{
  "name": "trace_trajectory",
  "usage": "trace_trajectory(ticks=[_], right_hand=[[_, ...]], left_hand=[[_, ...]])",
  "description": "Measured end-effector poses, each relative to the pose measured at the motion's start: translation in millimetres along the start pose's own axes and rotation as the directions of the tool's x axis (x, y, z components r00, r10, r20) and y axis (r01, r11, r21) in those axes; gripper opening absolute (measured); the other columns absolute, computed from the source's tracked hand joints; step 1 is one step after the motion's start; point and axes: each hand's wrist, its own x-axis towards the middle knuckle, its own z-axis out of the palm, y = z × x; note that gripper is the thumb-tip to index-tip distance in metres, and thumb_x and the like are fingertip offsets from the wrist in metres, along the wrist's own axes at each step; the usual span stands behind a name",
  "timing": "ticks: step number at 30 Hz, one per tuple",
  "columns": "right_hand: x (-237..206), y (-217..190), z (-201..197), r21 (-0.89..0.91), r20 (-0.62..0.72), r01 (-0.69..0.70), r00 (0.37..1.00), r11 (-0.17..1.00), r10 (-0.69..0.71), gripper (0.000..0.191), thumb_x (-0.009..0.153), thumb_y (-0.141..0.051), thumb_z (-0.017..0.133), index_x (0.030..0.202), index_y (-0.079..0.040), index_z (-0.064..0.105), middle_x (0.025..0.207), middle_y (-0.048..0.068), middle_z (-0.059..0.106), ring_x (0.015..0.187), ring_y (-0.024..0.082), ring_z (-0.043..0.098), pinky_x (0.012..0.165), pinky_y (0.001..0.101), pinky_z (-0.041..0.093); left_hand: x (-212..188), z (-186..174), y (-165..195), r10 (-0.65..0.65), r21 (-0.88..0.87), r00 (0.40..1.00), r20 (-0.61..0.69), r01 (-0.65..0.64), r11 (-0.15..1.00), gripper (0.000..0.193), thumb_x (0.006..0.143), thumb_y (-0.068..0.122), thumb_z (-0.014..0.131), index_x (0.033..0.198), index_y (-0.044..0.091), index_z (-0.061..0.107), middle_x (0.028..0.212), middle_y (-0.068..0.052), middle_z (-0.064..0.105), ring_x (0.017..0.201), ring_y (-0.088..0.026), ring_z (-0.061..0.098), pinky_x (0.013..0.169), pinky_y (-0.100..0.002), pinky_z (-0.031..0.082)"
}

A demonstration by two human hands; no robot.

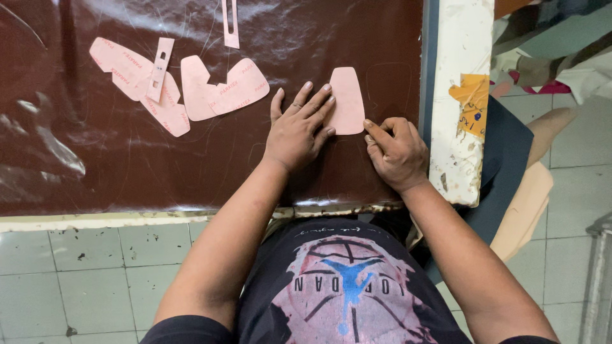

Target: The person places pink shoe-pattern pieces on a brown work surface and uses a small pointed tool to trace their outlines. The person handles several pattern pieces one at a time, repositioning them and tracing each outline before moving to the next piece.

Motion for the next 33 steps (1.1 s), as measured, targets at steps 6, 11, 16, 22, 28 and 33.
trace_trajectory(ticks=[6,11,16,22,28,33], right_hand=[[0.0,0.6,1.4,-0.031,-0.002,0.008,1.000,0.999,-0.008,0.028,0.091,-0.019,0.079,0.119,-0.016,0.079,0.100,0.005,0.059,0.089,0.022,0.061,0.071,0.0353,0.053],[-0.5,0.5,1.3,-0.030,-0.009,0.012,1.000,0.999,-0.012,0.028,0.090,-0.018,0.079,0.119,-0.016,0.079,0.100,0.004,0.058,0.089,0.022,0.060,0.072,0.0354,0.054],[-0.3,1.0,1.9,-0.032,-0.001,0.006,1.000,0.999,-0.006,0.028,0.090,-0.018,0.080,0.119,-0.016,0.079,0.100,0.004,0.058,0.088,0.021,0.060,0.070,0.0345,0.053],[-0.5,1.5,2.9,-0.041,-0.007,0.011,1.000,0.999,-0.011,0.027,0.091,-0.018,0.080,0.118,-0.017,0.079,0.100,0.004,0.058,0.089,0.021,0.060,0.070,0.0342,0.053],[-1.4,1.2,2.9,-0.033,-0.008,0.000,1.000,0.999,0.000,0.027,0.090,-0.018,0.080,0.117,-0.017,0.079,0.099,0.004,0.058,0.088,0.021,0.061,0.069,0.0347,0.053],[-0.9,1.7,2.7,-0.018,0.000,0.001,1.000,1.000,-0.001,0.027,0.092,-0.019,0.080,0.118,-0.017,0.079,0.100,0.004,0.059,0.089,0.022,0.061,0.069,0.0343,0.053]], left_hand=[[0.3,-1.0,1.1,-0.007,-0.003,1.000,0.013,0.007,1.000,0.056,0.100,0.045,0.060,0.151,0.022,0.054,0.164,0.005,0.039,0.154,-0.020,0.030,0.124,-0.057,0.008],[0.4,-1.6,1.0,-0.003,0.004,1.000,0.013,0.003,1.000,0.055,0.101,0.045,0.059,0.150,0.022,0.055,0.164,0.004,0.040,0.154,-0.020,0.030,0.123,-0.057,0.008],[0.3,-1.6,0.8,-0.001,0.007,1.000,0.013,0.000,1.000,0.055,0.101,0.046,0.059,0.151,0.022,0.054,0.164,0.004,0.039,0.154,-0.020,0.029,0.123,-0.057,0.008],[0.8,-1.1,0.6,-0.001,0.012,1.000,0.012,0.001,1.000,0.056,0.101,0.046,0.058,0.151,0.022,0.054,0.164,0.005,0.040,0.154,-0.020,0.029,0.123,-0.057,0.008],[0.0,-1.2,1.1,-0.006,0.013,1.000,0.024,0.005,1.000,0.055,0.101,0.046,0.058,0.151,0.023,0.054,0.164,0.005,0.039,0.154,-0.020,0.029,0.123,-0.057,0.008],[-0.1,-0.7,1.8,-0.008,0.019,1.000,0.019,0.007,1.000,0.055,0.101,0.046,0.058,0.152,0.024,0.054,0.164,0.006,0.039,0.154,-0.020,0.029,0.124,-0.057,0.007]])
